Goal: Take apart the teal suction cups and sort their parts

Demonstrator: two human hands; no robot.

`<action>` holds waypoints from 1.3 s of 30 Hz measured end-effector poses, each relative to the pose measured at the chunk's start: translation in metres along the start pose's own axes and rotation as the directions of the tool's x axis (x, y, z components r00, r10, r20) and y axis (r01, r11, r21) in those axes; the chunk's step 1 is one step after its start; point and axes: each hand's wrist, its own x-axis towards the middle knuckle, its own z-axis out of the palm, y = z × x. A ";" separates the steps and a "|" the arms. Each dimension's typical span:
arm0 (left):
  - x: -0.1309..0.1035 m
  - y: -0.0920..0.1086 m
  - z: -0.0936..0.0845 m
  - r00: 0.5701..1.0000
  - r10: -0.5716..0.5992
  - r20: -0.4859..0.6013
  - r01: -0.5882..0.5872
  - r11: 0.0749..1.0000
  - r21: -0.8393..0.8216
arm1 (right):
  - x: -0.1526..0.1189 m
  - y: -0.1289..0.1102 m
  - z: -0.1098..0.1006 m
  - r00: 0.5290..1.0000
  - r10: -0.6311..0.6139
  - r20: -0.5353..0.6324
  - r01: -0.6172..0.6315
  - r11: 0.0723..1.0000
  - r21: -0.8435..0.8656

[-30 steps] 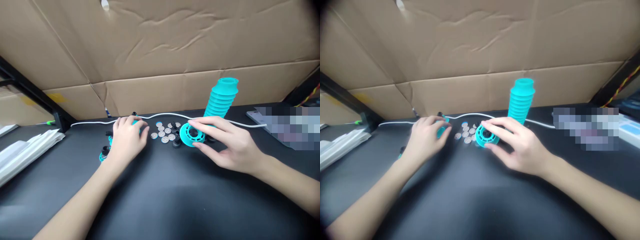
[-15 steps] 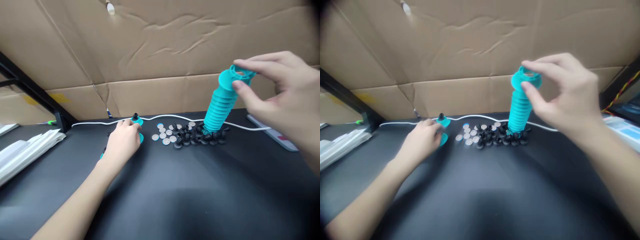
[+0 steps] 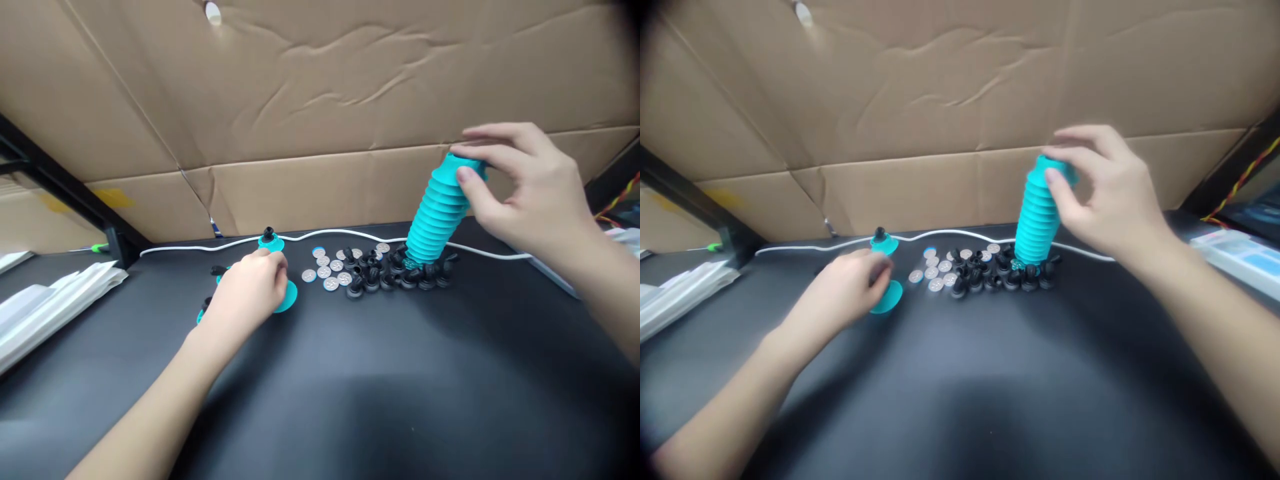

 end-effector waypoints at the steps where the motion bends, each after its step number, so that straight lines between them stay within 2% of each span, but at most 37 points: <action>1: 0.000 0.000 0.000 1.000 0.019 -0.002 -0.019 1.000 -0.017 | 0.000 0.000 0.001 1.000 -0.026 -0.003 0.026 1.000 0.003; 4: -0.003 0.005 -0.002 0.999 0.052 0.008 -0.052 0.996 -0.079 | 0.000 -0.001 0.003 0.998 -0.059 0.007 0.059 0.998 0.005; 9: -0.006 0.017 -0.002 0.994 0.111 -0.004 -0.109 0.963 -0.246 | -0.002 -0.001 0.008 0.999 -0.040 0.017 0.039 0.999 0.037; 15: -0.008 0.026 -0.002 0.965 0.247 -0.087 -0.258 0.843 -0.471 | -0.005 -0.003 0.009 1.000 -0.026 0.004 0.025 0.999 0.035; 20: -0.009 0.030 -0.005 0.959 0.280 -0.040 -0.241 0.737 -0.632 | -0.005 -0.008 0.006 0.998 -0.049 -0.028 0.050 0.998 0.042; 23: -0.009 0.027 -0.005 0.948 0.318 -0.009 -0.246 0.717 -0.652 | -0.005 -0.009 0.004 0.997 -0.065 -0.040 0.066 0.998 0.024; 26: -0.009 0.018 -0.007 0.928 0.371 0.027 -0.277 0.740 -0.613 | -0.005 -0.009 0.000 0.990 -0.108 -0.091 0.108 0.994 -0.011; 30: -0.008 0.009 -0.006 0.916 0.384 0.116 -0.253 0.778 -0.575 | -0.011 -0.014 -0.008 0.956 -0.199 -0.216 0.197 0.980 -0.031; 32: -0.008 0.009 -0.003 0.909 0.394 0.135 -0.243 0.765 -0.596 | -0.017 -0.019 -0.010 0.936 -0.262 -0.237 0.263 0.964 -0.030; 35: -0.007 0.016 0.000 0.889 0.444 0.115 -0.258 0.691 -0.675 | -0.028 -0.030 -0.009 0.917 -0.356 -0.178 0.369 0.928 0.046; 39: -0.007 0.030 0.009 0.865 0.501 0.027 -0.312 0.580 -0.753 | -0.042 -0.047 0.003 0.894 -0.448 0.028 0.412 0.843 0.345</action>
